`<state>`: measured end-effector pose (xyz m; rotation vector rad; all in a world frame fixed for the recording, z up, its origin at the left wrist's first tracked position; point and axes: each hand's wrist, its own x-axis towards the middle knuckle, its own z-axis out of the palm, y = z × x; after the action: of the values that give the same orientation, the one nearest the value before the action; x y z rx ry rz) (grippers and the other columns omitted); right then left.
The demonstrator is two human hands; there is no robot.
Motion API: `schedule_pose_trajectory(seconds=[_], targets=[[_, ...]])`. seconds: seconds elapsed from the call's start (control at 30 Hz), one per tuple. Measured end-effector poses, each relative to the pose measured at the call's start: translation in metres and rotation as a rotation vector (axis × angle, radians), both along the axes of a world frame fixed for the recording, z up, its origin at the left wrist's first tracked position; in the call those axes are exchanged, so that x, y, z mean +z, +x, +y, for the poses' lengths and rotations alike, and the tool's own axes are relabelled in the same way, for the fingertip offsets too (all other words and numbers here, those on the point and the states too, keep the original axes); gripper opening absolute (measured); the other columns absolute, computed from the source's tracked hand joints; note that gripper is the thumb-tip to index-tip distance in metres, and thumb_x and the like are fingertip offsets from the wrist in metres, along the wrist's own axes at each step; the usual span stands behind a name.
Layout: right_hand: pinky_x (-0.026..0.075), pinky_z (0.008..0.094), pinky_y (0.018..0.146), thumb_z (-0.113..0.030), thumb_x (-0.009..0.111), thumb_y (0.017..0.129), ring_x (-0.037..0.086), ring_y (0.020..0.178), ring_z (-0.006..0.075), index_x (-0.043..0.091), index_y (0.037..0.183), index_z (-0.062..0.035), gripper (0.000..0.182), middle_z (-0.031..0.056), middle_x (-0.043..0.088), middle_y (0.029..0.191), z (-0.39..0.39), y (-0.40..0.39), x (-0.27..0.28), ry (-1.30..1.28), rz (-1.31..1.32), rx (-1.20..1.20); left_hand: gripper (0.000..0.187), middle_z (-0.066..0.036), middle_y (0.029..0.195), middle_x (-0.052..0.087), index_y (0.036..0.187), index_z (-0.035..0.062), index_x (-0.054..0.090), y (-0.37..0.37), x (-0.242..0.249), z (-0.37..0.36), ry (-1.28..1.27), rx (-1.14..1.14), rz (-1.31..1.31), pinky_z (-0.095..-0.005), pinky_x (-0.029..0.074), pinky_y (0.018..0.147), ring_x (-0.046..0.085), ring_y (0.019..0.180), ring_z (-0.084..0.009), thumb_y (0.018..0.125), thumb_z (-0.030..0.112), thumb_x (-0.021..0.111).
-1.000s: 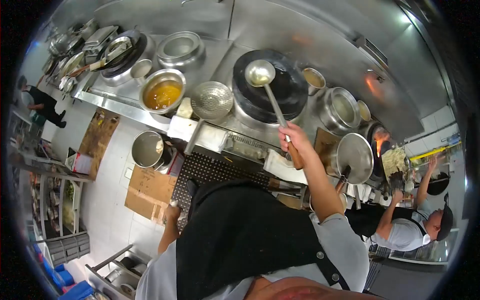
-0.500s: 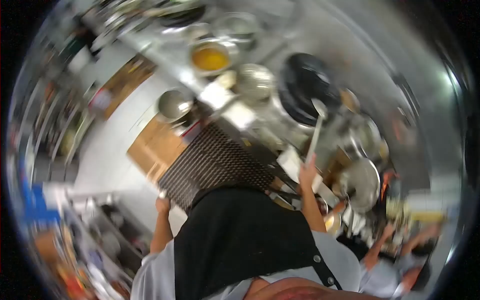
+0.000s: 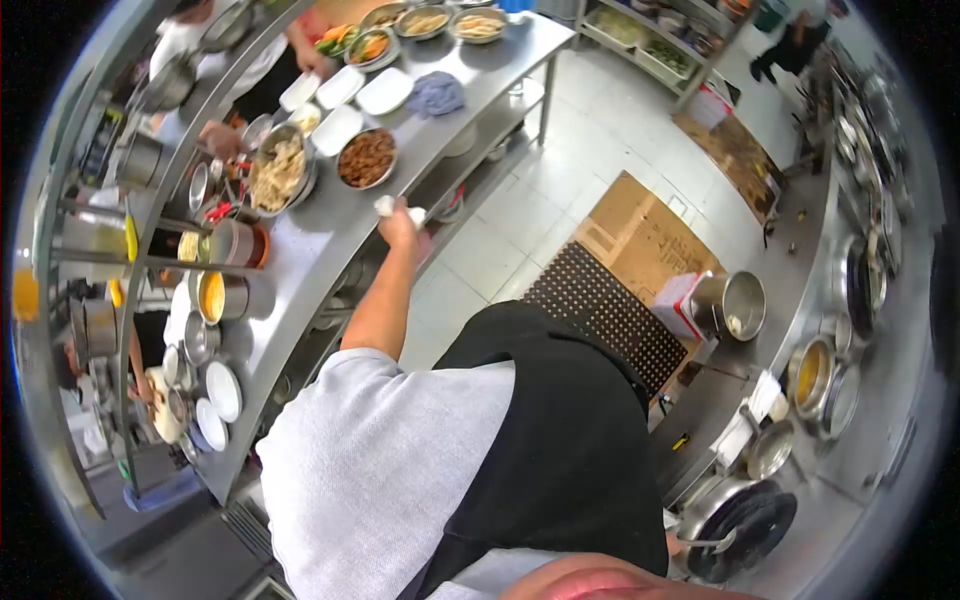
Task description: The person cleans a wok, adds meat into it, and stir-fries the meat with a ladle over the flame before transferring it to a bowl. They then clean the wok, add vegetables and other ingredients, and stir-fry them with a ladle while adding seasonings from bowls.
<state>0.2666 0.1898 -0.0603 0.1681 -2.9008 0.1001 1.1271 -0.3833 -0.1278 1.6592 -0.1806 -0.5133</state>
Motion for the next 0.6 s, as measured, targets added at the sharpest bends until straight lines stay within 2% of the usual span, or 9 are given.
schedule_pose_trajectory(seconds=[0.03,0.07,0.13,0.17,0.27,0.3,0.4,0.53,0.6], targets=[[0.052,0.0455,0.095,-0.015,0.065,0.09,0.066,0.111,0.0419,0.054,0.136,0.0063,0.052,0.0285,0.066,0.12,-0.007,-0.002,0.007,0.028,0.0,0.009,0.046,-0.013,0.1,0.071,0.116,0.0016,0.066,0.023,0.011,0.002,-0.095,0.21,0.135,-0.0392,0.057,0.063,0.071,0.078,-0.0261,0.09,0.039,0.073],[0.051,0.0459,0.094,-0.015,0.064,0.09,0.066,0.11,0.0421,0.055,0.136,0.0061,0.051,0.0286,0.066,0.119,-0.012,-0.006,0.013,0.05,-0.002,0.015,0.048,-0.011,0.092,0.069,0.115,0.0042,0.062,0.031,0.055,0.008,-0.059,0.241,0.303,-0.0378,0.053,0.048,0.069,0.068,-0.0244,0.091,0.045,0.071],[0.051,0.0466,0.092,-0.016,0.064,0.09,0.066,0.108,0.0426,0.055,0.135,0.0059,0.051,0.0286,0.067,0.117,-0.026,-0.01,0.024,0.087,0.001,0.023,0.047,-0.01,0.088,0.067,0.111,0.0068,0.059,0.075,0.054,0.006,-0.143,0.214,0.383,-0.0367,0.047,0.039,0.066,0.059,-0.0234,0.09,0.047,0.072],[0.051,0.047,0.091,-0.016,0.064,0.09,0.066,0.107,0.0428,0.055,0.135,0.0057,0.05,0.0287,0.067,0.116,-0.032,-0.011,0.028,0.101,0.001,0.024,0.043,-0.011,0.091,0.067,0.114,0.0078,0.057,0.089,0.062,0.004,-0.11,0.153,0.444,-0.0354,0.049,0.043,0.067,0.065,-0.0237,0.088,0.038,0.074],[0.051,0.0481,0.089,-0.017,0.064,0.09,0.066,0.105,0.0435,0.055,0.133,0.0054,0.05,0.0288,0.067,0.113,-0.049,-0.014,0.036,0.145,-0.011,0.031,0.039,-0.012,0.096,0.068,0.114,0.0073,0.057,0.12,0.05,-0.015,-0.126,0.006,0.446,-0.0356,0.051,0.048,0.068,0.073,-0.0241,0.083,0.025,0.074],[0.051,0.0485,0.088,-0.018,0.064,0.09,0.065,0.104,0.0437,0.055,0.133,0.0052,0.049,0.0288,0.067,0.112,-0.055,-0.014,0.036,0.157,-0.007,0.027,0.04,-0.012,0.101,0.068,0.117,0.0065,0.058,0.125,0.045,-0.022,-0.105,0.044,0.473,-0.0368,0.054,0.052,0.068,0.079,-0.0242,0.08,0.015,0.072],[0.05,0.0496,0.085,-0.019,0.064,0.09,0.065,0.101,0.0443,0.056,0.132,0.0048,0.049,0.0289,0.068,0.11,-0.059,-0.02,0.039,0.188,-0.019,0.042,0.04,-0.013,0.102,0.068,0.118,0.0054,0.058,0.116,0.053,-0.035,-0.015,0.101,0.377,-0.0379,0.055,0.053,0.069,0.078,-0.0242,0.081,0.012,0.071],[0.05,0.0511,0.081,-0.02,0.064,0.09,0.065,0.098,0.0452,0.056,0.13,0.0043,0.048,0.029,0.068,0.106,-0.049,-0.036,0.037,0.21,-0.041,0.068,0.039,-0.013,0.104,0.069,0.119,0.0044,0.06,0.098,0.05,-0.023,-0.049,0.092,0.381,-0.0406,0.057,0.055,0.069,0.08,-0.0258,0.081,0.009,0.069],[0.05,0.0518,0.079,-0.021,0.064,0.09,0.065,0.096,0.0457,0.056,0.129,0.0041,0.047,0.0291,0.068,0.104,-0.03,-0.047,0.028,0.202,-0.055,0.071,0.04,-0.012,0.105,0.069,0.119,0.0019,0.061,0.079,0.042,-0.003,-0.042,-0.065,0.279,-0.04,0.057,0.057,0.069,0.082,-0.0245,0.081,0.008,0.07]])
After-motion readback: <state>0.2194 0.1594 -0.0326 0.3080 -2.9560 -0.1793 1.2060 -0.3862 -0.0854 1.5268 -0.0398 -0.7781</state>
